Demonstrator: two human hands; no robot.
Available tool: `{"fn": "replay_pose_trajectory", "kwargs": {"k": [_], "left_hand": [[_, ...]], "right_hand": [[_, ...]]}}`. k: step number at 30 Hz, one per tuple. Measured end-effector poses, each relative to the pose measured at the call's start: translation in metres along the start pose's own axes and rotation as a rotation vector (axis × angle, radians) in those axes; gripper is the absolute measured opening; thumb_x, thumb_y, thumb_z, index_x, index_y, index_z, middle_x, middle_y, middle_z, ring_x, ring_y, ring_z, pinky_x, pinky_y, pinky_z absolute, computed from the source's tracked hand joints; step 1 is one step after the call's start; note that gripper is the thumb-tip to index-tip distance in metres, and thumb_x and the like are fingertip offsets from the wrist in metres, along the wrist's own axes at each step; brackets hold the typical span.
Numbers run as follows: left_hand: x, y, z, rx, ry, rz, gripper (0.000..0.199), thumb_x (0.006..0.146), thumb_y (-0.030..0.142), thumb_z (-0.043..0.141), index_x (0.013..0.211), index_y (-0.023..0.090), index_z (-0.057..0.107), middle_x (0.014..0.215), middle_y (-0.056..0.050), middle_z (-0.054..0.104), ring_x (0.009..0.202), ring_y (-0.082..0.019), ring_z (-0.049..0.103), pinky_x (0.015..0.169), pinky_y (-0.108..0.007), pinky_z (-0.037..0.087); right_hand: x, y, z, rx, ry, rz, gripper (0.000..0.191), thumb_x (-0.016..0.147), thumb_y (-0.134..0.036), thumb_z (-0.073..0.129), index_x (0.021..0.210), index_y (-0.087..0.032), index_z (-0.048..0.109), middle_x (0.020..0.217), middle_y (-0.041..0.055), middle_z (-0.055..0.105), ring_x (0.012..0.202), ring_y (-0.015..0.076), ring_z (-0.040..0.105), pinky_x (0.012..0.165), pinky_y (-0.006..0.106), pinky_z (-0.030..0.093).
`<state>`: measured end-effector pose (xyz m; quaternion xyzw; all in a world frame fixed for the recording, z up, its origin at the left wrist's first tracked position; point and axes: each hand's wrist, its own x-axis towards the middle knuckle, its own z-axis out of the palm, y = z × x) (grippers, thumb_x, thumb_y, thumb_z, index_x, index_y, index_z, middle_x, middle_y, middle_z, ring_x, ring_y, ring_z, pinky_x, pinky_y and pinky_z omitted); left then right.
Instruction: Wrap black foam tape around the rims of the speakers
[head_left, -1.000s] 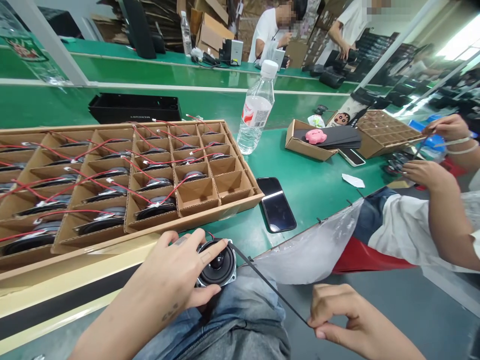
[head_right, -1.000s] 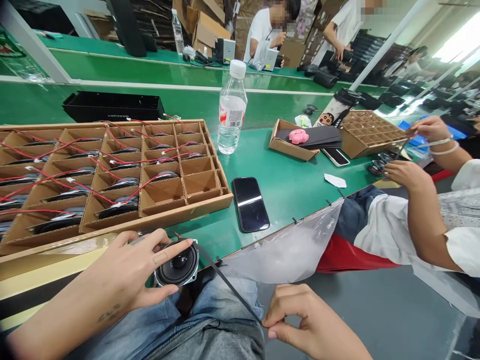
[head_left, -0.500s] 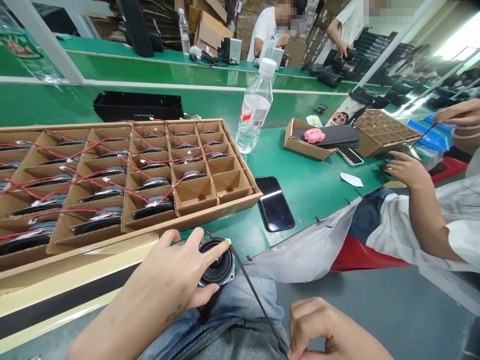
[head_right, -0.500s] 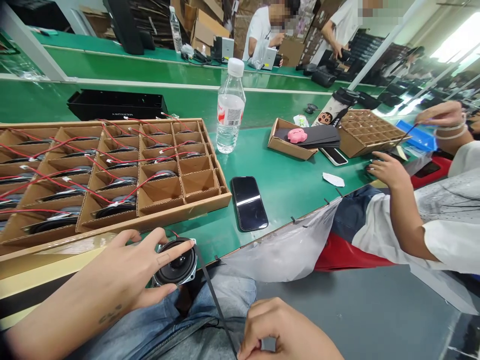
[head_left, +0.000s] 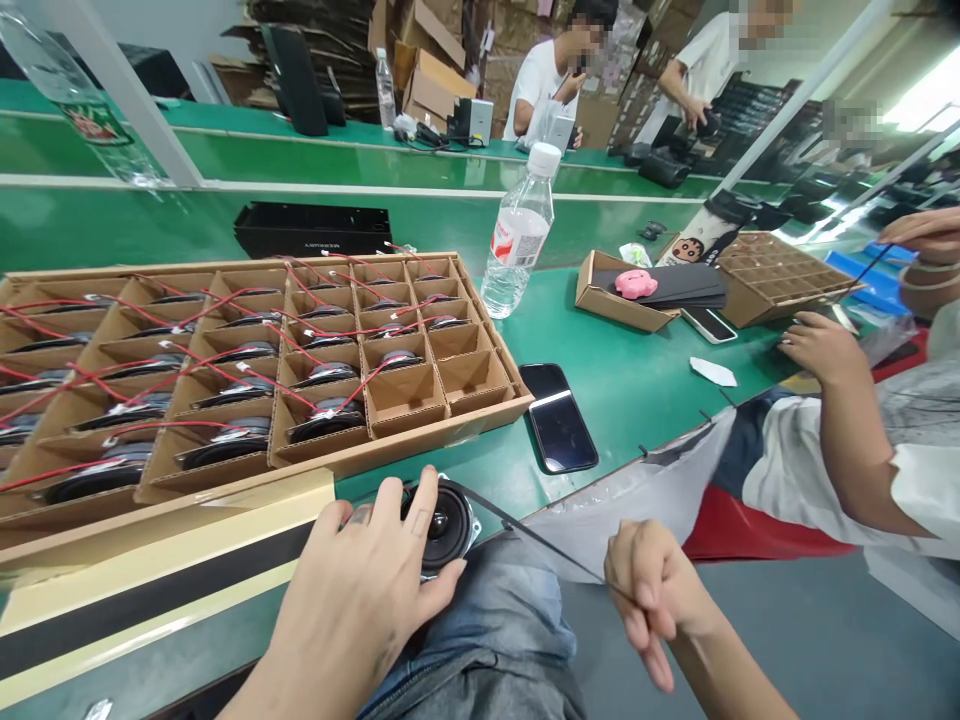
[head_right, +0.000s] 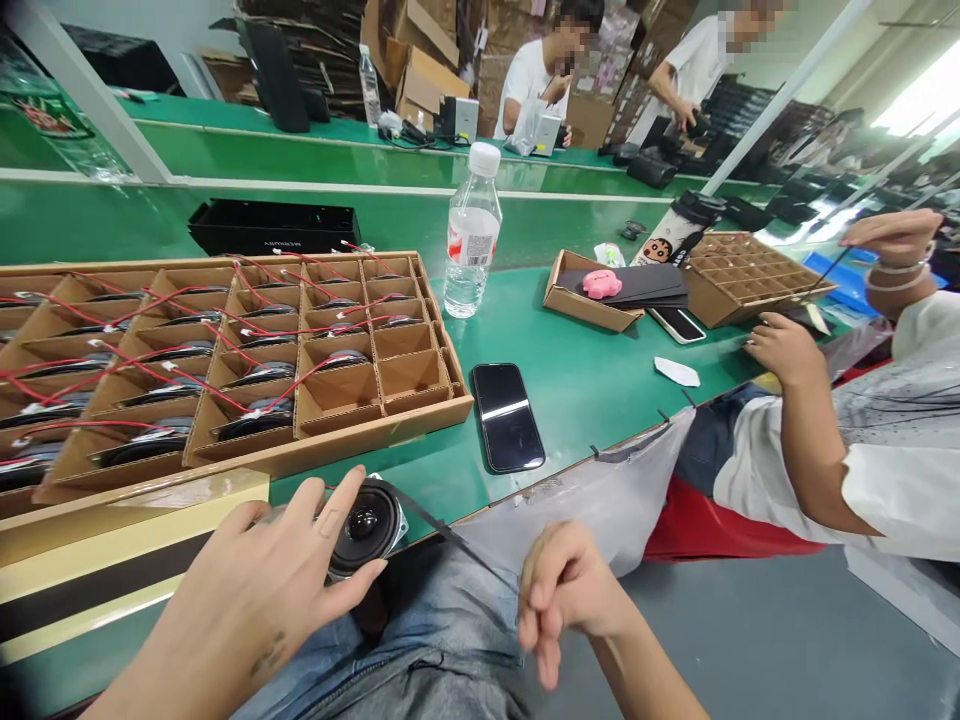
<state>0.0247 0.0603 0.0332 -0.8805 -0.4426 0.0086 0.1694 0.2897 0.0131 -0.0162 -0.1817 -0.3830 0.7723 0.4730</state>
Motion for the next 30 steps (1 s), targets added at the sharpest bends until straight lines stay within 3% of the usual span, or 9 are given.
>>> {"fn": "replay_pose_trajectory", "kwargs": {"k": [2, 4, 6, 8, 10, 14, 18, 24, 30], "left_hand": [[0.000, -0.005, 0.002, -0.040, 0.015, -0.002, 0.066, 0.079, 0.056, 0.059, 0.122, 0.006, 0.057, 0.072, -0.006, 0.051, 0.056, -0.022, 0.054, 0.060, -0.038, 0.045], [0.005, -0.014, 0.001, -0.100, -0.052, 0.004, 0.077, 0.072, 0.064, 0.063, 0.123, 0.007, 0.056, 0.077, -0.008, 0.056, 0.059, -0.025, 0.057, 0.060, -0.040, 0.047], [0.014, -0.025, -0.006, -0.168, -0.263, -0.001, 0.077, 0.070, 0.062, 0.067, 0.127, 0.012, 0.053, 0.090, -0.010, 0.060, 0.065, -0.027, 0.061, 0.062, -0.040, 0.049], [0.024, -0.036, -0.013, -0.239, -0.505, 0.028, 0.069, 0.072, 0.049, 0.071, 0.130, 0.018, 0.050, 0.109, -0.010, 0.059, 0.075, -0.027, 0.064, 0.065, -0.038, 0.052], [0.032, -0.044, -0.015, -0.299, -0.579, 0.133, 0.069, 0.072, 0.038, 0.074, 0.133, 0.021, 0.046, 0.127, -0.011, 0.051, 0.091, -0.026, 0.064, 0.073, -0.037, 0.053], [0.035, -0.055, -0.005, -0.363, -0.454, 0.321, 0.075, 0.069, 0.036, 0.077, 0.135, 0.021, 0.044, 0.140, -0.011, 0.041, 0.114, -0.027, 0.055, 0.090, -0.037, 0.049], [0.030, -0.054, 0.009, -0.411, -0.345, 0.367, 0.073, 0.067, 0.040, 0.079, 0.131, 0.021, 0.049, 0.133, -0.008, 0.050, 0.111, -0.023, 0.057, 0.088, -0.031, 0.049], [0.005, -0.035, 0.028, -0.331, -0.047, 0.181, 0.078, 0.054, 0.056, 0.080, 0.120, 0.020, 0.059, 0.122, -0.009, 0.059, 0.092, -0.023, 0.065, 0.075, -0.033, 0.047], [-0.005, -0.028, 0.032, -0.349, 0.012, 0.128, 0.083, 0.052, 0.064, 0.077, 0.120, 0.020, 0.059, 0.123, -0.007, 0.059, 0.093, -0.022, 0.063, 0.077, -0.035, 0.045]], "right_hand": [[0.010, -0.004, -0.006, 0.015, 0.023, -0.107, 0.010, 0.078, -0.025, 0.073, 0.077, -0.018, 0.065, 0.068, 0.0025, 0.066, 0.047, 0.0136, 0.064, 0.040, 0.011, 0.047], [0.020, -0.009, -0.009, -0.040, 0.036, -0.187, 0.007, 0.077, -0.027, 0.074, 0.078, -0.022, 0.069, 0.069, -0.0001, 0.061, 0.045, 0.0104, 0.063, 0.040, 0.009, 0.047], [0.029, -0.016, -0.009, -0.139, 0.022, -0.226, 0.003, 0.078, -0.027, 0.073, 0.080, -0.025, 0.072, 0.071, -0.0008, 0.057, 0.044, 0.0084, 0.061, 0.039, 0.008, 0.046], [0.035, -0.024, -0.007, -0.252, 0.010, -0.254, 0.005, 0.080, -0.026, 0.071, 0.084, -0.028, 0.073, 0.071, -0.0006, 0.053, 0.044, 0.0085, 0.061, 0.036, 0.009, 0.045], [0.040, -0.031, -0.005, -0.358, 0.033, -0.290, 0.012, 0.081, -0.027, 0.070, 0.092, -0.029, 0.073, 0.068, -0.0007, 0.050, 0.042, 0.0095, 0.059, 0.033, 0.010, 0.043], [0.045, -0.040, -0.003, -0.451, 0.104, -0.352, 0.016, 0.078, -0.027, 0.072, 0.094, -0.027, 0.073, 0.062, -0.0007, 0.049, 0.038, 0.0099, 0.056, 0.030, 0.012, 0.041], [0.054, -0.048, -0.003, -0.545, 0.119, -0.459, 0.008, 0.076, -0.031, 0.075, 0.082, -0.025, 0.073, 0.067, 0.0004, 0.047, 0.047, 0.0074, 0.053, 0.037, 0.016, 0.041], [0.069, -0.053, -0.010, -0.617, 0.192, -0.521, 0.012, 0.071, -0.035, 0.078, 0.071, -0.024, 0.072, 0.065, 0.0002, 0.043, 0.048, 0.0071, 0.045, 0.038, 0.018, 0.034], [0.048, -0.033, -0.036, -0.554, 0.340, -0.471, 0.010, 0.070, -0.033, 0.078, 0.073, -0.025, 0.072, 0.063, -0.0003, 0.045, 0.041, 0.0060, 0.044, 0.029, 0.013, 0.030]]}}
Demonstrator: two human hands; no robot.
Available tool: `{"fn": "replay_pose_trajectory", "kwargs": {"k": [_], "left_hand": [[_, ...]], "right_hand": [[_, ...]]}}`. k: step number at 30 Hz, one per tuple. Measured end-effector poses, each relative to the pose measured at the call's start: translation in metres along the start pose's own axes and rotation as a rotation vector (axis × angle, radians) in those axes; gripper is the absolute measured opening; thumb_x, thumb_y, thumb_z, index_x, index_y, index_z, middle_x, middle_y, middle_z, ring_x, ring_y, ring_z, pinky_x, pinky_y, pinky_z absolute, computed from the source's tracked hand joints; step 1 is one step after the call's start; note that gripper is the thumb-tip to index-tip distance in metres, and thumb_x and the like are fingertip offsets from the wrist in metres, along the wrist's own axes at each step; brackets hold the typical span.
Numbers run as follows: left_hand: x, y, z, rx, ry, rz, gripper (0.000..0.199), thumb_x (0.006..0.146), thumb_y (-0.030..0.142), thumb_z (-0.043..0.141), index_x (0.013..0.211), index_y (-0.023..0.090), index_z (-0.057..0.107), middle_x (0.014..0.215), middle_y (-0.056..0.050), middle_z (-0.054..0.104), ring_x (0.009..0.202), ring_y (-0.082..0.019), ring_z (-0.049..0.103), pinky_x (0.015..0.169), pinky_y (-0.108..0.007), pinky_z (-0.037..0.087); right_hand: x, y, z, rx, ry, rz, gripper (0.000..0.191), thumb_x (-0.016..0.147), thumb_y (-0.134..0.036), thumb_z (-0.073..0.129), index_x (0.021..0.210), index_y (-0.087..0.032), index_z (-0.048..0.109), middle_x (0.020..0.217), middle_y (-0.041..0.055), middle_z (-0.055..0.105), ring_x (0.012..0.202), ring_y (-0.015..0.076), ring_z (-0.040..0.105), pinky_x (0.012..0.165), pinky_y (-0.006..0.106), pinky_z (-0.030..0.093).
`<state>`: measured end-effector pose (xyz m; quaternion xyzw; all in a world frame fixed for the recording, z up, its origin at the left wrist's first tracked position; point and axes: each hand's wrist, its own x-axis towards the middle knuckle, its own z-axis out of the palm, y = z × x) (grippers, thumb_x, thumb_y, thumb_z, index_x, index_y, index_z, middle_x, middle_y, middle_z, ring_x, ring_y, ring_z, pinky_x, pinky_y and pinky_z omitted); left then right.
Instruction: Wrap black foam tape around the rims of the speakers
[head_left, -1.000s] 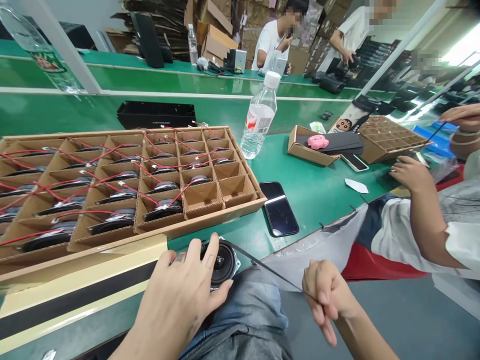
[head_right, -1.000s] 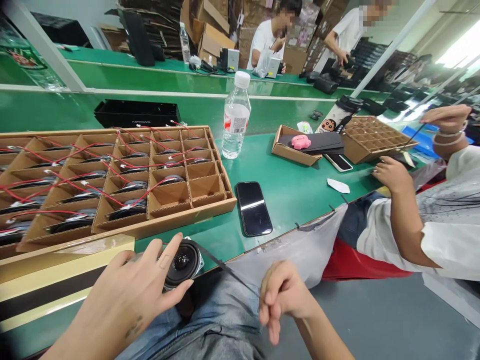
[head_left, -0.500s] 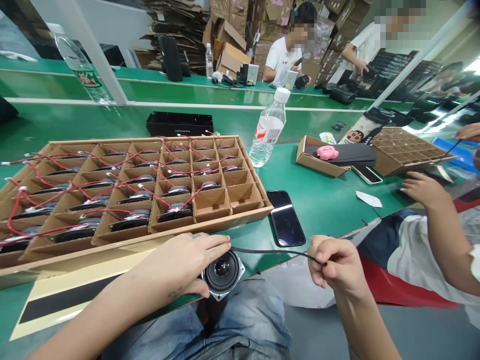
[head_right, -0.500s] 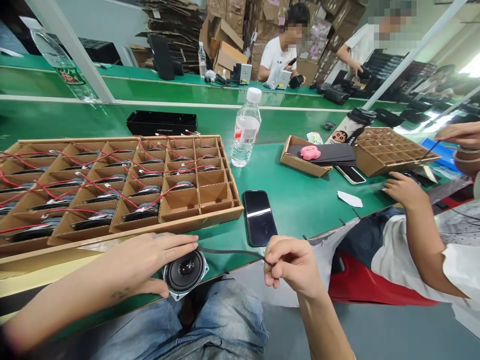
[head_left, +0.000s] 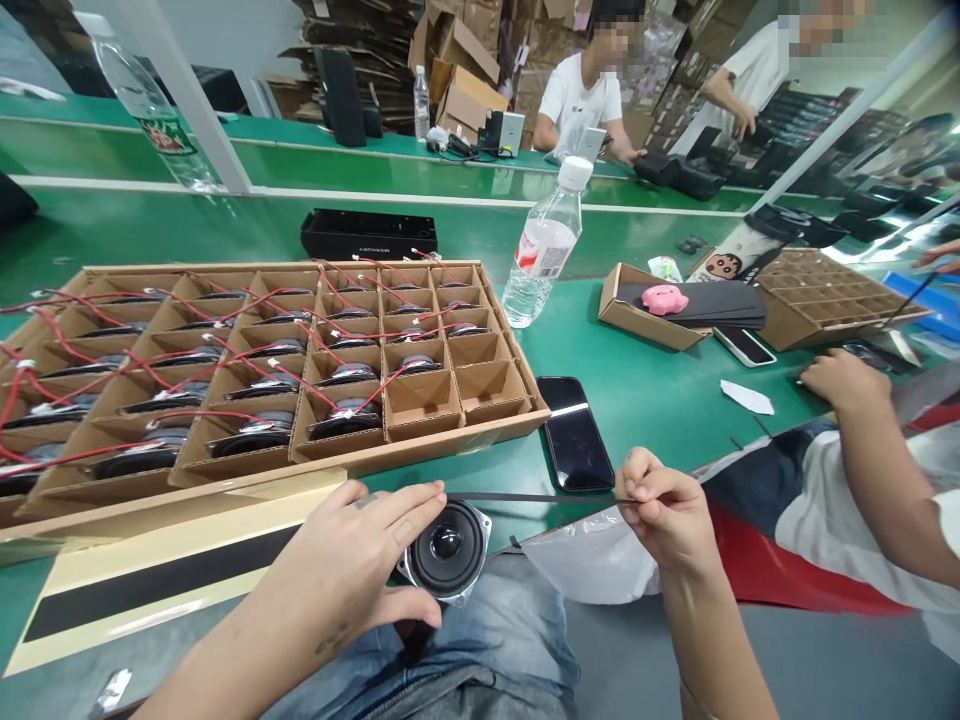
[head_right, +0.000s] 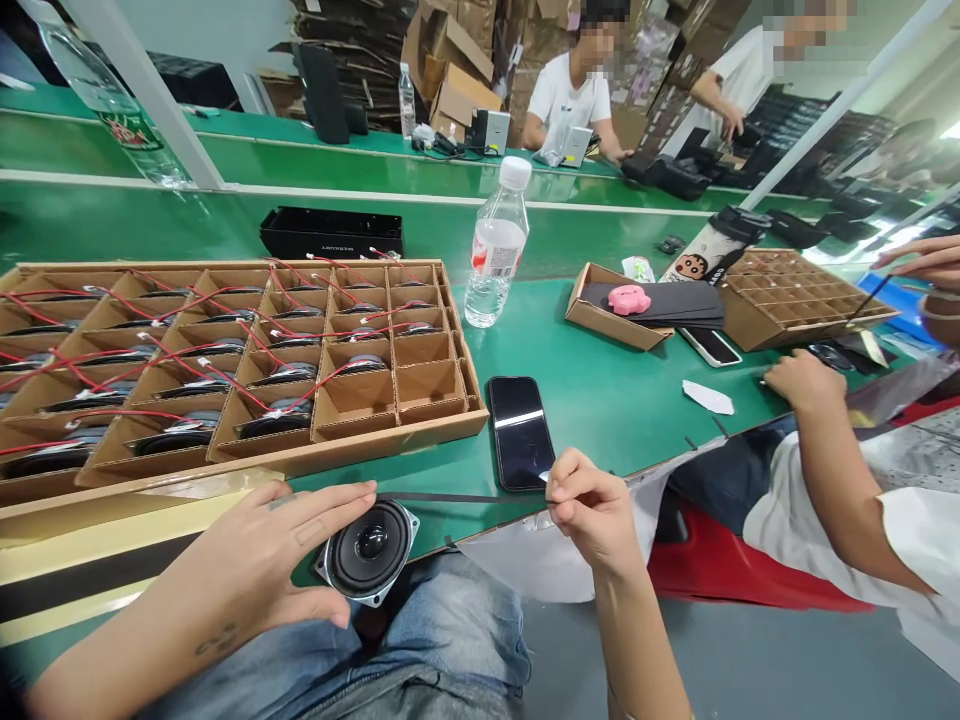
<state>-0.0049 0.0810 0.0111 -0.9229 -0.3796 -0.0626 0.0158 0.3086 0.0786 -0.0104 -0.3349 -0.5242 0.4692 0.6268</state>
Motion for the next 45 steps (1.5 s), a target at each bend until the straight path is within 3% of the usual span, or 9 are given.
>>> {"fn": "replay_pose_trajectory", "kwargs": {"k": [7, 11, 19, 26, 33, 41, 45], "left_hand": [[0.010, 0.002, -0.011, 0.134, 0.048, 0.084, 0.077, 0.050, 0.059, 0.082, 0.113, 0.018, 0.064, 0.114, -0.005, 0.064, 0.070, -0.020, 0.062, 0.066, -0.035, 0.044], [0.012, 0.003, -0.013, 0.121, 0.047, 0.089, 0.074, 0.051, 0.052, 0.084, 0.113, 0.018, 0.064, 0.112, -0.005, 0.065, 0.068, -0.019, 0.061, 0.062, -0.034, 0.042], [0.018, 0.004, -0.016, 0.150, 0.092, 0.125, 0.072, 0.046, 0.048, 0.086, 0.110, 0.022, 0.067, 0.103, -0.002, 0.067, 0.060, -0.017, 0.057, 0.059, -0.033, 0.039], [0.016, 0.005, -0.007, 0.137, 0.044, 0.087, 0.073, 0.053, 0.055, 0.081, 0.118, 0.029, 0.061, 0.103, -0.002, 0.064, 0.064, -0.019, 0.057, 0.063, -0.034, 0.037], [0.026, 0.004, -0.022, 0.135, -0.089, 0.133, 0.065, 0.060, 0.054, 0.078, 0.118, 0.030, 0.062, 0.096, -0.006, 0.065, 0.062, -0.021, 0.059, 0.059, -0.034, 0.043], [0.029, 0.006, -0.024, 0.155, -0.191, 0.131, 0.062, 0.067, 0.060, 0.071, 0.125, 0.045, 0.052, 0.096, -0.008, 0.061, 0.060, -0.019, 0.057, 0.063, -0.034, 0.043], [0.023, 0.015, -0.023, 0.225, -0.165, 0.074, 0.063, 0.069, 0.063, 0.067, 0.126, 0.042, 0.052, 0.093, -0.008, 0.061, 0.058, -0.020, 0.057, 0.062, -0.034, 0.041]], "right_hand": [[-0.038, 0.016, -0.011, -0.026, 0.045, 0.057, 0.006, 0.074, -0.030, 0.075, 0.078, -0.025, 0.074, 0.068, 0.0008, 0.048, 0.040, 0.0053, 0.045, 0.026, 0.011, 0.027], [-0.054, 0.018, -0.013, -0.013, 0.003, 0.097, 0.004, 0.078, -0.027, 0.072, 0.082, -0.026, 0.073, 0.071, -0.0005, 0.047, 0.038, 0.0025, 0.042, 0.027, 0.011, 0.030], [-0.081, 0.016, -0.012, -0.063, -0.015, 0.150, 0.007, 0.077, -0.023, 0.073, 0.083, -0.025, 0.073, 0.070, 0.0010, 0.046, 0.045, 0.0057, 0.045, 0.030, 0.011, 0.033], [-0.093, 0.005, 0.004, -0.120, -0.055, 0.156, 0.008, 0.073, -0.022, 0.076, 0.080, -0.024, 0.074, 0.066, 0.0018, 0.053, 0.046, 0.0065, 0.046, 0.036, 0.014, 0.036], [-0.099, -0.010, 0.030, -0.305, -0.152, 0.089, 0.012, 0.074, -0.032, 0.077, 0.073, -0.021, 0.071, 0.062, 0.0011, 0.057, 0.054, 0.0082, 0.052, 0.051, 0.017, 0.041], [-0.102, -0.013, 0.061, -0.277, -0.294, 0.145, 0.020, 0.082, -0.030, 0.069, 0.070, -0.015, 0.072, 0.062, 0.0039, 0.059, 0.052, 0.0059, 0.051, 0.048, 0.015, 0.036], [-0.084, -0.015, 0.057, -0.248, -0.343, 0.113, 0.021, 0.079, -0.033, 0.071, 0.070, -0.014, 0.072, 0.063, 0.0047, 0.060, 0.053, 0.0068, 0.053, 0.048, 0.015, 0.037]]}}
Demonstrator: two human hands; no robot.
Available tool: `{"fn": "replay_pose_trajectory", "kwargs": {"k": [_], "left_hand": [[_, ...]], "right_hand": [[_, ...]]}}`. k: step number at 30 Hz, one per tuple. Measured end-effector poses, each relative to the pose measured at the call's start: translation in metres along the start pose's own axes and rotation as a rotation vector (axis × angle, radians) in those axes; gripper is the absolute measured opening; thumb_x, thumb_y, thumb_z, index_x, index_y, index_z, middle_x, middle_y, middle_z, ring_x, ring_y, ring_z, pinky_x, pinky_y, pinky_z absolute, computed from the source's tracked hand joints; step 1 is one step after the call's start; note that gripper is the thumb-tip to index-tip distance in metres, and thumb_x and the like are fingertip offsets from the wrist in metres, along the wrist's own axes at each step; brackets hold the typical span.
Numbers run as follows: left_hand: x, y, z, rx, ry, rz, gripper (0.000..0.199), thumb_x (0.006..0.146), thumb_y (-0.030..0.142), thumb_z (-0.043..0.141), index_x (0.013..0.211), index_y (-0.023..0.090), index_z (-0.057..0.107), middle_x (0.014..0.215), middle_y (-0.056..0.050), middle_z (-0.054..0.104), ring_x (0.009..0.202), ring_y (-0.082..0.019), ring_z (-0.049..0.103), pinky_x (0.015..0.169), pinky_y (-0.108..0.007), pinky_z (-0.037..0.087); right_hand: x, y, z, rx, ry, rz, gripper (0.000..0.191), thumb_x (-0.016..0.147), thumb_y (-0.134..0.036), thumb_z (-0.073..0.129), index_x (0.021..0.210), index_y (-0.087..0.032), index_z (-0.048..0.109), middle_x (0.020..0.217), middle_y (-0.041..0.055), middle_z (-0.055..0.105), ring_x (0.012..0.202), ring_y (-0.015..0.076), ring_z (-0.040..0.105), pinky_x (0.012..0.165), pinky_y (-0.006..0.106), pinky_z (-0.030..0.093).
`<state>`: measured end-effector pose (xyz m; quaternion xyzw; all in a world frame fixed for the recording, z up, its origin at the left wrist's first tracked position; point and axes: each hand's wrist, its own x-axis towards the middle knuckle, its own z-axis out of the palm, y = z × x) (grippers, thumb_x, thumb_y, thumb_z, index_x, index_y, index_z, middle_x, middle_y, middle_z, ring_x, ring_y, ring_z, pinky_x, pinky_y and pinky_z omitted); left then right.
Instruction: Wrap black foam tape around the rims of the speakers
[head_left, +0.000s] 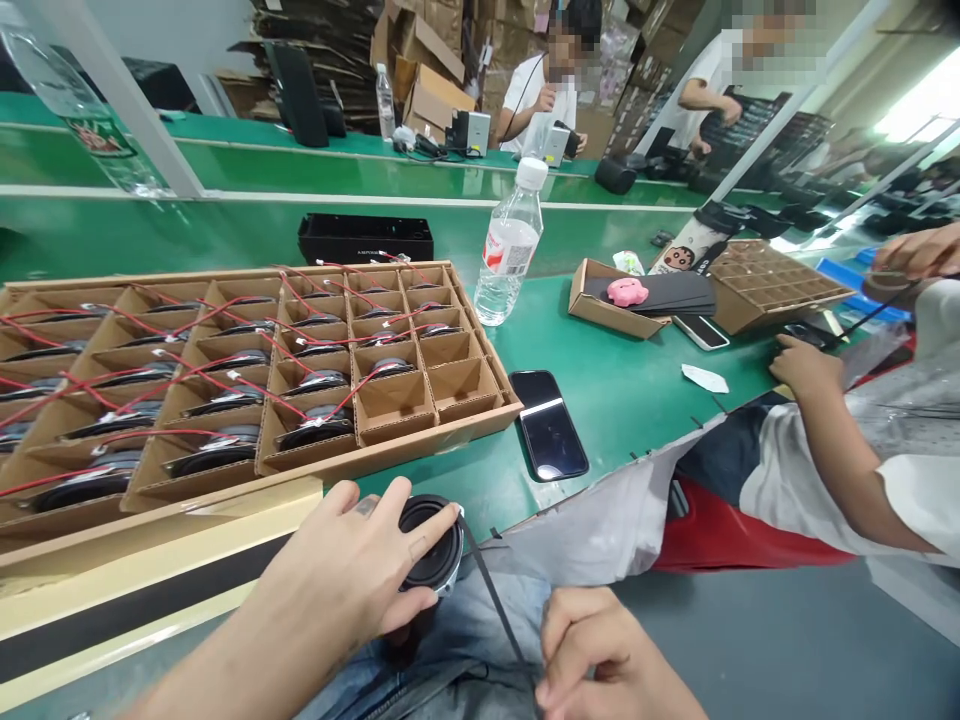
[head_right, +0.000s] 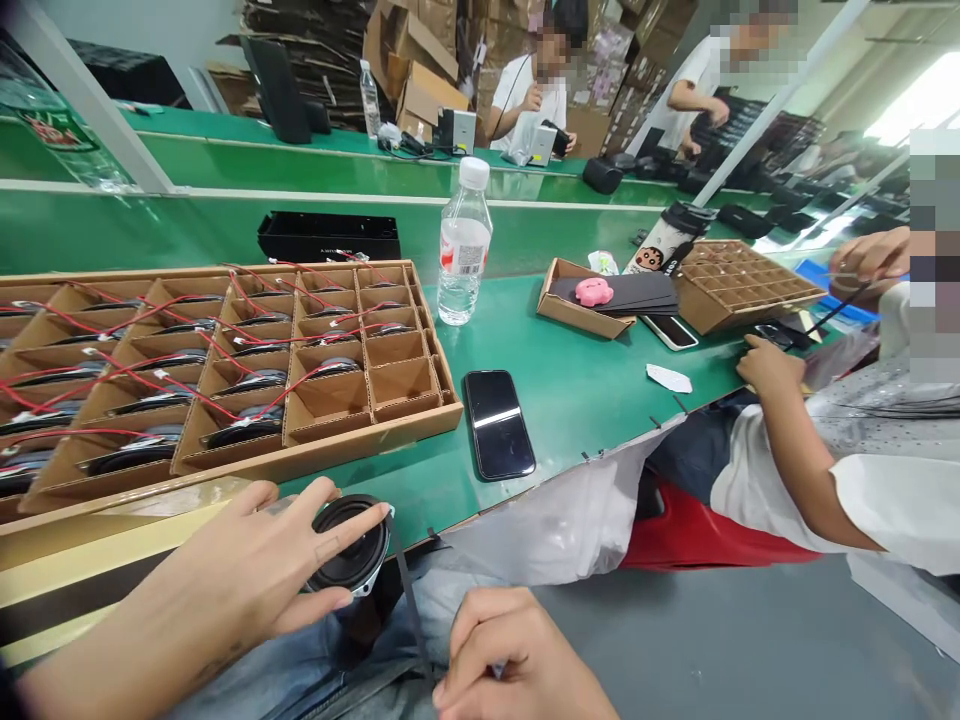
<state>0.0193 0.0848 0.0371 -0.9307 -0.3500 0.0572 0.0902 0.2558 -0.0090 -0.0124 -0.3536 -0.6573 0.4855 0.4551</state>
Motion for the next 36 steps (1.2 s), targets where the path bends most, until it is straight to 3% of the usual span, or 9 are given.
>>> {"fn": "replay_pose_trajectory", "kwargs": {"k": [6, 11, 15, 20, 23, 26, 29, 33, 36], "left_hand": [[0.001, 0.026, -0.006, 0.024, 0.073, -0.299, 0.068, 0.072, 0.063, 0.061, 0.114, 0.010, 0.063, 0.064, -0.007, 0.056, 0.051, -0.023, 0.055, 0.063, -0.039, 0.040], [0.005, 0.033, -0.007, -0.098, -0.063, -0.442, 0.076, 0.071, 0.070, 0.056, 0.115, 0.008, 0.061, 0.069, -0.010, 0.060, 0.061, -0.028, 0.059, 0.068, -0.043, 0.042], [0.008, 0.029, -0.013, -0.189, -0.185, -0.483, 0.079, 0.073, 0.071, 0.057, 0.123, 0.010, 0.056, 0.081, -0.012, 0.064, 0.070, -0.030, 0.062, 0.075, -0.046, 0.044], [0.003, 0.002, -0.017, -0.386, -0.331, -0.442, 0.081, 0.070, 0.063, 0.066, 0.133, 0.017, 0.046, 0.111, -0.012, 0.061, 0.092, -0.032, 0.061, 0.082, -0.047, 0.047], [-0.004, -0.021, -0.012, -0.618, -0.281, -0.248, 0.085, 0.065, 0.056, 0.075, 0.135, 0.023, 0.041, 0.129, -0.008, 0.050, 0.107, -0.028, 0.056, 0.087, -0.041, 0.048], [-0.007, -0.035, -0.007, -0.772, -0.218, -0.057, 0.075, 0.069, 0.041, 0.077, 0.133, 0.024, 0.042, 0.139, -0.005, 0.042, 0.126, -0.022, 0.043, 0.103, -0.034, 0.037], [-0.005, -0.037, -0.002, -0.791, -0.206, -0.035, 0.067, 0.072, 0.034, 0.076, 0.130, 0.023, 0.045, 0.137, -0.004, 0.047, 0.124, -0.020, 0.045, 0.103, -0.033, 0.036], [-0.004, -0.037, 0.009, -0.788, -0.150, -0.003, 0.072, 0.066, 0.042, 0.078, 0.128, 0.023, 0.045, 0.135, -0.003, 0.049, 0.119, -0.019, 0.051, 0.097, -0.032, 0.038], [-0.006, -0.038, 0.021, -0.766, -0.095, 0.044, 0.065, 0.066, 0.044, 0.078, 0.121, 0.023, 0.049, 0.134, -0.002, 0.050, 0.117, -0.018, 0.053, 0.092, -0.031, 0.037]], "right_hand": [[0.047, 0.009, -0.042, -0.065, 0.116, -0.183, 0.007, 0.077, -0.026, 0.074, 0.075, -0.020, 0.071, 0.065, 0.0016, 0.058, 0.058, 0.0085, 0.053, 0.051, 0.018, 0.042], [0.076, 0.022, -0.056, 0.085, 0.148, -0.202, 0.006, 0.078, -0.022, 0.073, 0.082, -0.025, 0.072, 0.071, 0.0010, 0.054, 0.053, 0.0074, 0.047, 0.039, 0.016, 0.034], [0.094, 0.015, -0.058, 0.017, 0.162, -0.269, 0.010, 0.078, -0.016, 0.072, 0.083, -0.025, 0.073, 0.071, 0.0018, 0.055, 0.057, 0.0089, 0.049, 0.042, 0.017, 0.036], [0.118, -0.001, -0.058, -0.001, 0.100, -0.283, 0.014, 0.074, -0.013, 0.073, 0.083, -0.024, 0.073, 0.073, 0.0027, 0.058, 0.063, 0.0107, 0.053, 0.049, 0.018, 0.042], [0.127, -0.006, -0.056, 0.002, 0.111, -0.303, 0.013, 0.073, -0.012, 0.073, 0.080, -0.022, 0.072, 0.073, 0.0025, 0.058, 0.064, 0.0104, 0.053, 0.051, 0.018, 0.043], [0.127, -0.007, -0.054, -0.028, 0.108, -0.321, 0.012, 0.074, -0.010, 0.073, 0.079, -0.021, 0.071, 0.073, 0.0023, 0.059, 0.065, 0.0101, 0.054, 0.053, 0.018, 0.044], [0.122, -0.005, -0.056, -0.032, 0.115, -0.308, 0.006, 0.075, -0.014, 0.073, 0.077, -0.019, 0.070, 0.071, 0.0031, 0.057, 0.064, 0.0108, 0.054, 0.051, 0.019, 0.044], [0.114, 0.006, -0.063, 0.023, 0.136, -0.236, 0.005, 0.076, -0.019, 0.073, 0.074, -0.017, 0.069, 0.071, 0.0038, 0.055, 0.054, 0.0089, 0.050, 0.039, 0.017, 0.037], [0.109, 0.015, -0.069, 0.045, 0.123, -0.205, 0.004, 0.076, -0.016, 0.072, 0.075, -0.018, 0.069, 0.072, 0.0027, 0.054, 0.050, 0.0059, 0.045, 0.038, 0.016, 0.036]]}}
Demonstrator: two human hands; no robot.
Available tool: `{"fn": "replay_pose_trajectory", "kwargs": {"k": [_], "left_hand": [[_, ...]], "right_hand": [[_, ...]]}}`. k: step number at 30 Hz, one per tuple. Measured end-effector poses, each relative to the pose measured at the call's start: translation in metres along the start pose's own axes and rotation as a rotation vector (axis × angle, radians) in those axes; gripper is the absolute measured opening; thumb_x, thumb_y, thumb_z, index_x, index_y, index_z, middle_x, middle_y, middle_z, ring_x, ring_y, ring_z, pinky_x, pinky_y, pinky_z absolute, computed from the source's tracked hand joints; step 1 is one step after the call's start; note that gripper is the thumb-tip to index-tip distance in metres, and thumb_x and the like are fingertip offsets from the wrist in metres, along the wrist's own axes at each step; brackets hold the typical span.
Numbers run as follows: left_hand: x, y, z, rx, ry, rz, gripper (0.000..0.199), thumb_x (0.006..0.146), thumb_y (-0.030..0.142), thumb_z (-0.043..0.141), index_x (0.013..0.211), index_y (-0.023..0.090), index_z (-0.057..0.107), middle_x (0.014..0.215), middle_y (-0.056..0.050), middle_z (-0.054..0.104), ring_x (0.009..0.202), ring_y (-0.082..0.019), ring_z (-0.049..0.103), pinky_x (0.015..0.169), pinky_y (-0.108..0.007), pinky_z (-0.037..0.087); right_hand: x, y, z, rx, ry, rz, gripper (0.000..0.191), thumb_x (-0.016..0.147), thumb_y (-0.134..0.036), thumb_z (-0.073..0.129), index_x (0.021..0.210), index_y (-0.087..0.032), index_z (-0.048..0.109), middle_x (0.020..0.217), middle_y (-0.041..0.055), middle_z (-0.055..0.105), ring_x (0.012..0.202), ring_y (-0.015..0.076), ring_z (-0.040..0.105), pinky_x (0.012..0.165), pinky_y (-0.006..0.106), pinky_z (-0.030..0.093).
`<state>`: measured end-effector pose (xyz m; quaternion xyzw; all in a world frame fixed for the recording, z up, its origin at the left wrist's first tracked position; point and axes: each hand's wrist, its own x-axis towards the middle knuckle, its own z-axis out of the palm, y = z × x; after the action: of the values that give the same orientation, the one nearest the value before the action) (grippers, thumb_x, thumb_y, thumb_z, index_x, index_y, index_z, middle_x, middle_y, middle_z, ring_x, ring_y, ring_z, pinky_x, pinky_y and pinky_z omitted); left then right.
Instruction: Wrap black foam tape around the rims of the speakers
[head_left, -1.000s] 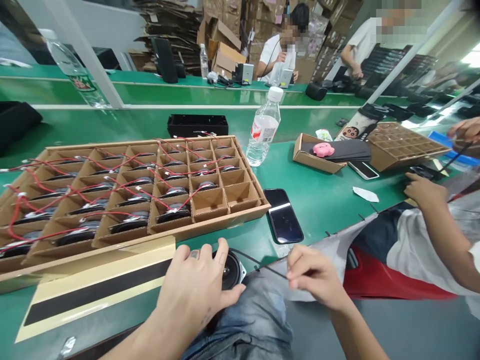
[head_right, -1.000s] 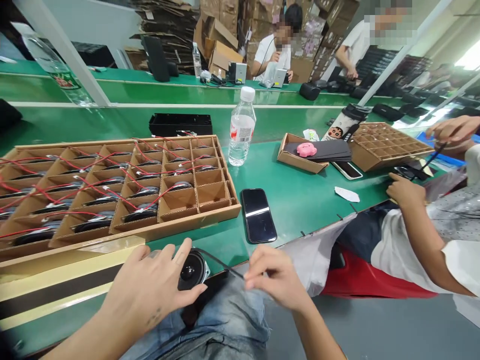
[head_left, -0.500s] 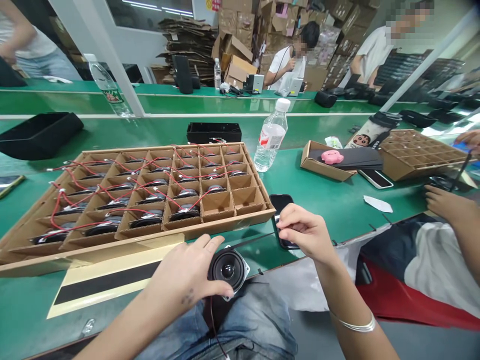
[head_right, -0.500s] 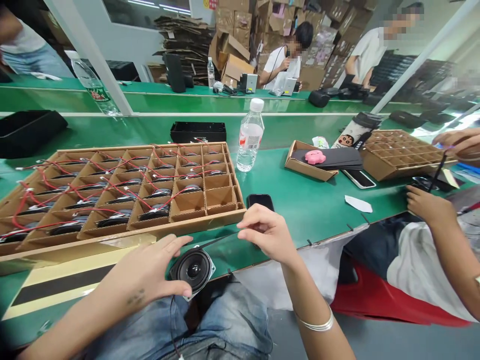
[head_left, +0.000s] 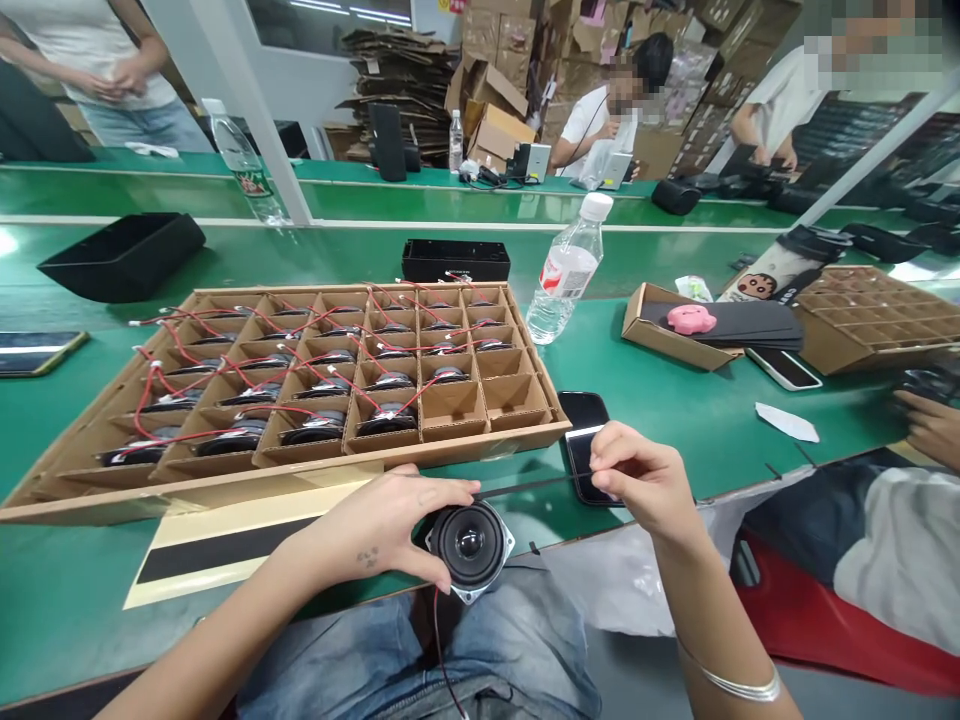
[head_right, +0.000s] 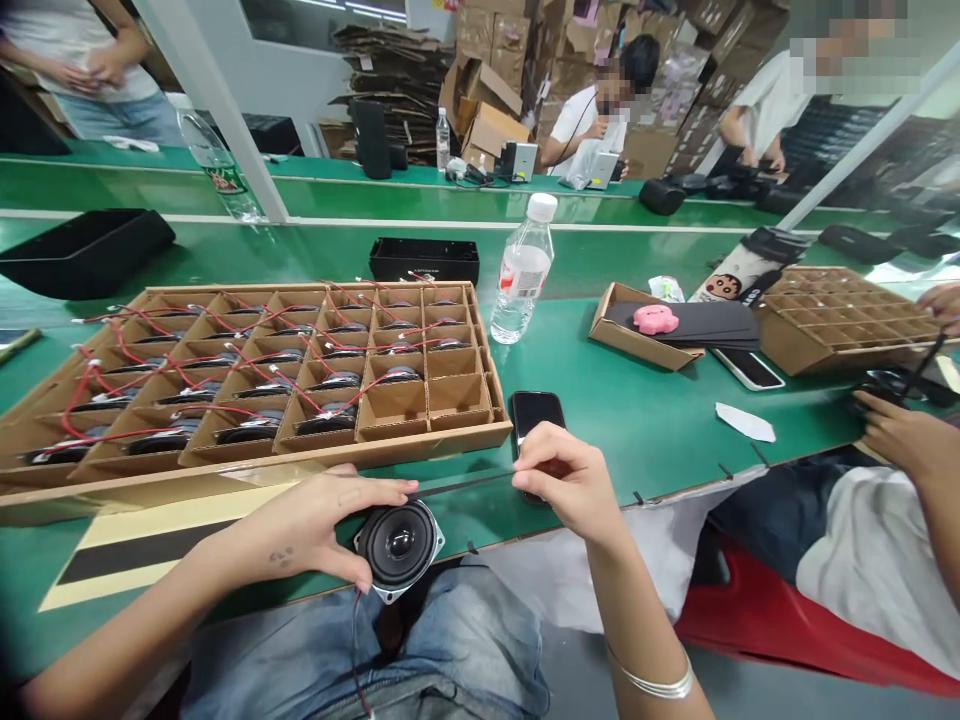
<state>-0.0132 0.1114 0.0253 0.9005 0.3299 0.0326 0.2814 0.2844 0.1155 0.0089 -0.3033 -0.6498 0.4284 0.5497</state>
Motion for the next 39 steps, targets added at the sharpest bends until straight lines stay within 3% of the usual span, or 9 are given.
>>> {"fn": "replay_pose_trajectory", "kwargs": {"k": [5, 8, 15, 25, 34, 39], "left_hand": [[-0.002, -0.013, 0.010, 0.106, 0.203, 0.219, 0.068, 0.060, 0.048, 0.080, 0.113, 0.017, 0.050, 0.125, -0.006, 0.057, 0.105, -0.017, 0.061, 0.080, -0.029, 0.038], [0.000, -0.016, 0.013, 0.168, 0.266, 0.285, 0.073, 0.058, 0.051, 0.080, 0.115, 0.016, 0.049, 0.122, -0.006, 0.060, 0.104, -0.016, 0.061, 0.078, -0.029, 0.038], [0.000, -0.015, 0.012, 0.188, 0.215, 0.231, 0.071, 0.062, 0.053, 0.077, 0.118, 0.017, 0.052, 0.123, -0.008, 0.058, 0.107, -0.020, 0.060, 0.082, -0.031, 0.041], [0.003, -0.009, 0.002, 0.290, 0.051, 0.164, 0.075, 0.067, 0.053, 0.074, 0.128, 0.017, 0.052, 0.129, -0.012, 0.053, 0.109, -0.024, 0.059, 0.088, -0.034, 0.049], [0.004, -0.002, -0.003, 0.366, 0.017, 0.136, 0.067, 0.072, 0.053, 0.071, 0.129, 0.025, 0.051, 0.129, -0.009, 0.053, 0.088, -0.020, 0.063, 0.078, -0.029, 0.050], [0.005, 0.004, -0.002, 0.343, 0.119, 0.053, 0.062, 0.074, 0.055, 0.066, 0.127, 0.026, 0.052, 0.120, -0.010, 0.055, 0.089, -0.020, 0.062, 0.078, -0.028, 0.048]], "right_hand": [[-0.008, 0.008, -0.007, 0.030, -0.018, 0.033, 0.005, 0.077, -0.016, 0.072, 0.075, -0.019, 0.069, 0.071, 0.0020, 0.053, 0.055, 0.0075, 0.047, 0.039, 0.015, 0.035], [-0.014, 0.008, -0.009, 0.024, -0.045, 0.052, 0.005, 0.077, -0.017, 0.072, 0.074, -0.019, 0.069, 0.071, 0.0024, 0.054, 0.054, 0.0079, 0.047, 0.039, 0.016, 0.036], [-0.036, 0.004, -0.011, -0.112, -0.044, 0.064, 0.008, 0.076, -0.022, 0.074, 0.071, -0.018, 0.069, 0.066, 0.0039, 0.057, 0.059, 0.0122, 0.053, 0.048, 0.021, 0.043], [-0.054, -0.002, -0.004, -0.241, -0.034, 0.047, 0.012, 0.077, -0.026, 0.073, 0.070, -0.017, 0.069, 0.063, 0.0041, 0.059, 0.056, 0.0122, 0.054, 0.046, 0.021, 0.042], [-0.069, -0.011, 0.008, -0.318, -0.054, 0.036, 0.013, 0.080, -0.026, 0.071, 0.071, -0.017, 0.067, 0.064, 0.0032, 0.060, 0.058, 0.0113, 0.057, 0.052, 0.019, 0.046], [-0.078, -0.022, 0.017, -0.401, -0.116, 0.034, 0.014, 0.084, -0.024, 0.067, 0.073, -0.016, 0.068, 0.065, 0.0043, 0.061, 0.059, 0.0120, 0.059, 0.052, 0.019, 0.047]]}}
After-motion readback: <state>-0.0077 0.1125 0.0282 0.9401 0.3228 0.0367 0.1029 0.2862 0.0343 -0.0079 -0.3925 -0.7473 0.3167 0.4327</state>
